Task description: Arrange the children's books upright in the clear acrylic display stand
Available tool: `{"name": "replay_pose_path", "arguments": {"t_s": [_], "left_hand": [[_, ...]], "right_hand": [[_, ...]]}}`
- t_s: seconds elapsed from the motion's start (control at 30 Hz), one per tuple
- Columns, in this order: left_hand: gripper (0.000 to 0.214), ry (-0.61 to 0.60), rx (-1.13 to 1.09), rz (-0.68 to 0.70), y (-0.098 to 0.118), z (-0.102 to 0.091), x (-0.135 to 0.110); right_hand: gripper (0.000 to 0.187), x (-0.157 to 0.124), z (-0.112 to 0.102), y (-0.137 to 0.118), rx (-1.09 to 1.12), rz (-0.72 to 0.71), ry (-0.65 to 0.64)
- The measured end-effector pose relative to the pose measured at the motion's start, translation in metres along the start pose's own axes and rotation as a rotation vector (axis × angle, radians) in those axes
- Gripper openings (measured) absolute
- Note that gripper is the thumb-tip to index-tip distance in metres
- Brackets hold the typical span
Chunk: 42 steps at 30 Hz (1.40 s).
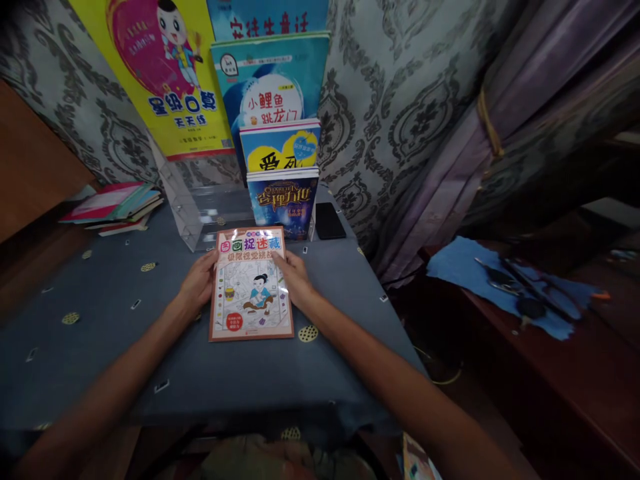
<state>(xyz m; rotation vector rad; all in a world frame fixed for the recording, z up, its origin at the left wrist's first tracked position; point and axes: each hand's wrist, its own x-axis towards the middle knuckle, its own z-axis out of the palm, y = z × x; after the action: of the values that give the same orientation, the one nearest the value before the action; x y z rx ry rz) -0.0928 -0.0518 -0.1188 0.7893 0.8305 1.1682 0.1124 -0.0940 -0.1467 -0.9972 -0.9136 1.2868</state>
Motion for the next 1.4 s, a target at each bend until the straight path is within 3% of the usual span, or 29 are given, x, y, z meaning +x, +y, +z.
{"name": "replay_pose_path", "arguments": {"t_s": [0.17,0.3,1.0,1.13,1.23,1.4], "left_hand": [[0.022,0.004,-0.009,0.030,0.000,0.005,-0.005],[0.027,0.012,-0.023,0.049,0.000,0.009,-0.009],[0.032,0.050,0.040,0.031,-0.002,-0.006,0.004],[0.033,0.064,0.033,0.072,0.004,-0.008,0.006],[0.036,0.015,0.020,0.086,0.012,-0.006,0.003],[0.041,-0.107,0.045,0.019,0.020,-0.003,-0.008]], "right_hand": [[0.047,-0.011,0.013,-0.013,0.203,0.086,-0.014],[0.044,-0.014,0.016,-0.018,0.256,0.060,-0.023],[0.045,-0.006,0.007,-0.009,0.102,0.050,-0.008],[0.049,-0.009,0.008,-0.011,0.086,0.058,-0.078],[0.052,-0.013,0.009,-0.013,0.058,0.061,-0.151],[0.045,-0.016,0.010,-0.015,0.073,-0.012,-0.166]]}}
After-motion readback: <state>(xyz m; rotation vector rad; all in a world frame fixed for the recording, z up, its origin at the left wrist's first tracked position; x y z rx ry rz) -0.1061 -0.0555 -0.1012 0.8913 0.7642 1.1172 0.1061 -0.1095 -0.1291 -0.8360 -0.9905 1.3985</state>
